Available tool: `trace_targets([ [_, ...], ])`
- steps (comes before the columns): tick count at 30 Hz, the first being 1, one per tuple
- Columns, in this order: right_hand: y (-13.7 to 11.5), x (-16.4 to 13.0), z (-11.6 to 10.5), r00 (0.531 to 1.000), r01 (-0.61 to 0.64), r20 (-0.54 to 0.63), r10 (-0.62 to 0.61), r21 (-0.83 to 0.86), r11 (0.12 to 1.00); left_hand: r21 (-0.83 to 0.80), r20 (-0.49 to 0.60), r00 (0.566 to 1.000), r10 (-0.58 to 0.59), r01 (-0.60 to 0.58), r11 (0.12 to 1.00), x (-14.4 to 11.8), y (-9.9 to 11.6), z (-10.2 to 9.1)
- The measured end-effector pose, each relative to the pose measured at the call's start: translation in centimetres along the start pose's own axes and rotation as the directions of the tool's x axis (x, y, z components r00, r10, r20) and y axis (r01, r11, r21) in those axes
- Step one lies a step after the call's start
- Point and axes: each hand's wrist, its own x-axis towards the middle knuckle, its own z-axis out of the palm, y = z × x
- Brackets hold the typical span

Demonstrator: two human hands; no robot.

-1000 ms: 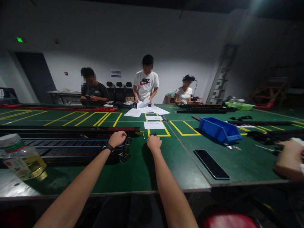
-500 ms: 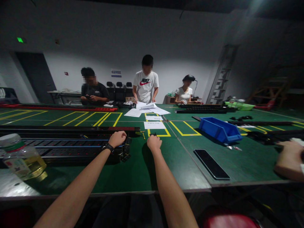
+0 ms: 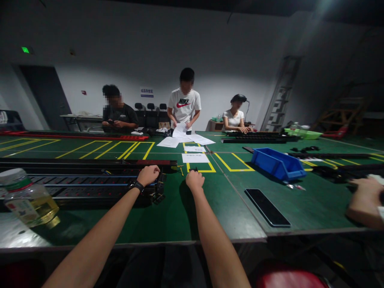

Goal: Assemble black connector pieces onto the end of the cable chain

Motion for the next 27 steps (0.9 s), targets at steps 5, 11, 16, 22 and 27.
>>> trace_targets([
  [5, 0.1, 0.0, 0.0, 1.0, 0.006, 0.0, -0.006, 0.009, 1.0, -0.001, -0.003, 1.0, 0.004, -0.004, 1.0, 0.1, -0.1, 0.1],
  [11, 0.0, 0.0, -0.1, 1.0, -0.001, 0.002, 0.001, -0.004, 1.0, 0.012, -0.004, 1.0, -0.001, 0.001, 1.0, 0.1, -0.1, 0.2],
  [16, 0.0, 0.0, 0.1, 1.0, 0.002, -0.006, -0.002, 0.002, 1.0, 0.005, -0.008, 1.0, 0.001, -0.001, 1.0, 0.1, 0.0, 0.2],
  [22, -0.5, -0.2, 1.0, 0.991, -0.005, -0.137, 0.002, -0.019, 1.0, -0.008, -0.019, 1.0, 0.009, -0.01, 1.0, 0.1, -0.1, 0.3],
  [27, -1.0, -0.3, 1.7, 0.962, 0.049, -0.266, -0.063, -0.06, 0.997, -0.02, -0.024, 1.0, 0.007, -0.008, 1.0, 0.1, -0.2, 0.3],
])
